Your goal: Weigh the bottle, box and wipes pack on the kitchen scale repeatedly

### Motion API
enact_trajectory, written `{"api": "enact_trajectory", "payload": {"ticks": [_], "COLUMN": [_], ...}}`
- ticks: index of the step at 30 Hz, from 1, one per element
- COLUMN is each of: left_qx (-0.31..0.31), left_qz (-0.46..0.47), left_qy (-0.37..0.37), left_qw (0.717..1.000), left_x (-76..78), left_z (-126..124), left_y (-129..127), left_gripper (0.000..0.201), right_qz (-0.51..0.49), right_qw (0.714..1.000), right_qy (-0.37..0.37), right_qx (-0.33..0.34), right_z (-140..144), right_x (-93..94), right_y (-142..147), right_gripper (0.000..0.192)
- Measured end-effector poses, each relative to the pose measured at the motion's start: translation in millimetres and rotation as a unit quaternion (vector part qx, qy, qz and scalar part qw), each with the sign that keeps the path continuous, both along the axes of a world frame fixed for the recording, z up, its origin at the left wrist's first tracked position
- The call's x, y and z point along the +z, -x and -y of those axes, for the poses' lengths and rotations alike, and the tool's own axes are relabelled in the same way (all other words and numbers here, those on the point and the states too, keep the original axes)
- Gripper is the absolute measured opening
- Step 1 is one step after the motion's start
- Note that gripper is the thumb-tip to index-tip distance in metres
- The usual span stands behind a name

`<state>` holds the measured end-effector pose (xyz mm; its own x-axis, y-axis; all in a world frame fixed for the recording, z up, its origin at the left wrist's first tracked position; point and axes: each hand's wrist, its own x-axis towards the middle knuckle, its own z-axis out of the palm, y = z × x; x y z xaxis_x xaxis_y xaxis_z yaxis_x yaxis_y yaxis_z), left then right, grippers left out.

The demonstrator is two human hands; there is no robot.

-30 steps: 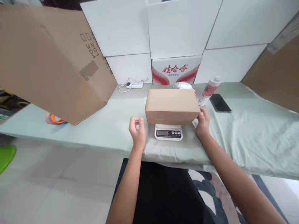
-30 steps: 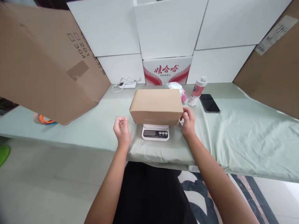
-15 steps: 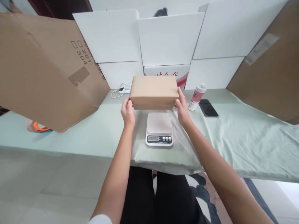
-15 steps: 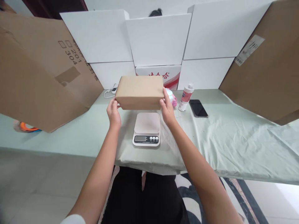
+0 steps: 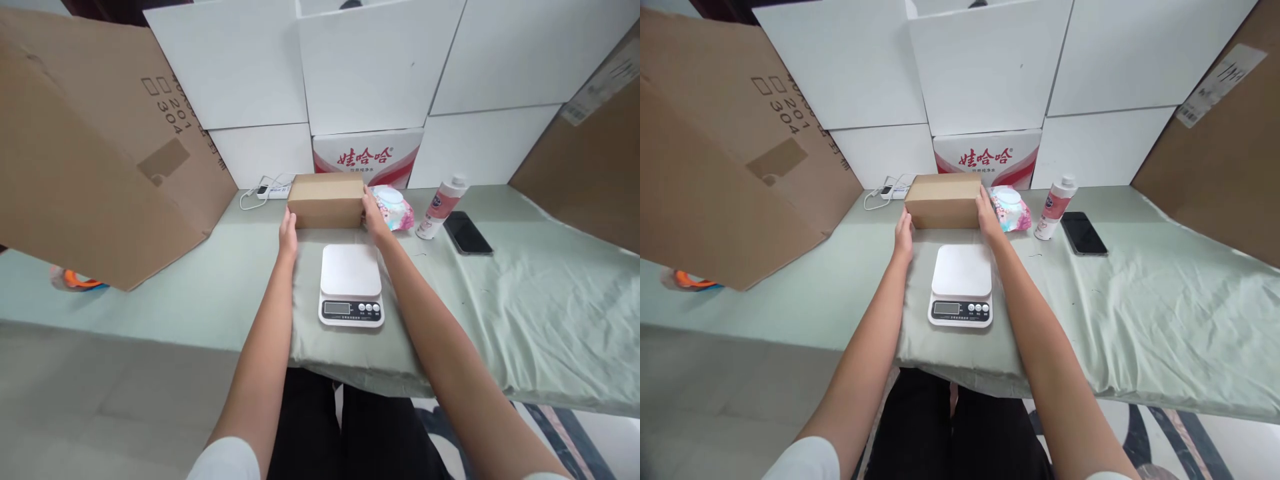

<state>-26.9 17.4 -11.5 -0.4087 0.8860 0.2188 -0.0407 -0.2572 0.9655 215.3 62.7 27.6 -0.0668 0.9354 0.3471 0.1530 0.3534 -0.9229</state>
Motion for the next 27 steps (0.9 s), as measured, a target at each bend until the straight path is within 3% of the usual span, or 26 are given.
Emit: {"api": "enact_trajectory", "payload": {"ticks": [3, 6, 8, 10, 12, 15, 21, 27], "left_qx": [0.048, 0.083, 0.091, 0.091, 0.087, 0.082, 0.082, 0.076], "left_qz": [0.007, 0.011, 0.014, 0.02, 0.022, 0.022, 0.026, 0.024], "left_qy": [0.001, -0.012, -0.01, -0.004, -0.002, -0.005, 0.001, -0.009], "left_qw": [0.999, 0.996, 0.996, 0.996, 0.996, 0.996, 0.996, 0.997], "left_x": [0.2, -0.9, -1.9, -2.6, -2.7, -2.1, 0.0, -2.4], "left_z": [1.3, 2.1, 2.1, 1.8, 1.8, 2.4, 4.1, 2.8], "left_y": [3.0, 5.5, 5.7, 4.7, 3.1, 1.1, -0.2, 0.8], "left_gripper": [0.074, 0.075, 0.075, 0.073, 0.07, 0.066, 0.062, 0.068], "right_qz": [-0.027, 0.059, 0.165, 0.245, 0.28, 0.285, 0.306, 0.219], "right_qw": [0.998, 0.983, 0.959, 0.934, 0.918, 0.91, 0.884, 0.908], "right_qy": [-0.021, -0.074, -0.05, 0.018, 0.066, 0.074, 0.087, 0.077], "right_qx": [-0.059, -0.157, -0.224, -0.26, -0.274, -0.293, -0.341, -0.349], "right_z": [-2.6, 1.7, 7.4, 13.5, 18.2, 21.3, 18.5, 13.0], "right_x": [17.6, 33.6, 35.5, 29.7, 20.0, 7.4, 0.8, -3.0], "right_y": [-15.8, -35.0, -43.5, -46.8, -46.0, -42.5, -39.7, -42.9], "right_gripper": [0.077, 0.064, 0.07, 0.088, 0.099, 0.1, 0.1, 0.091]}}
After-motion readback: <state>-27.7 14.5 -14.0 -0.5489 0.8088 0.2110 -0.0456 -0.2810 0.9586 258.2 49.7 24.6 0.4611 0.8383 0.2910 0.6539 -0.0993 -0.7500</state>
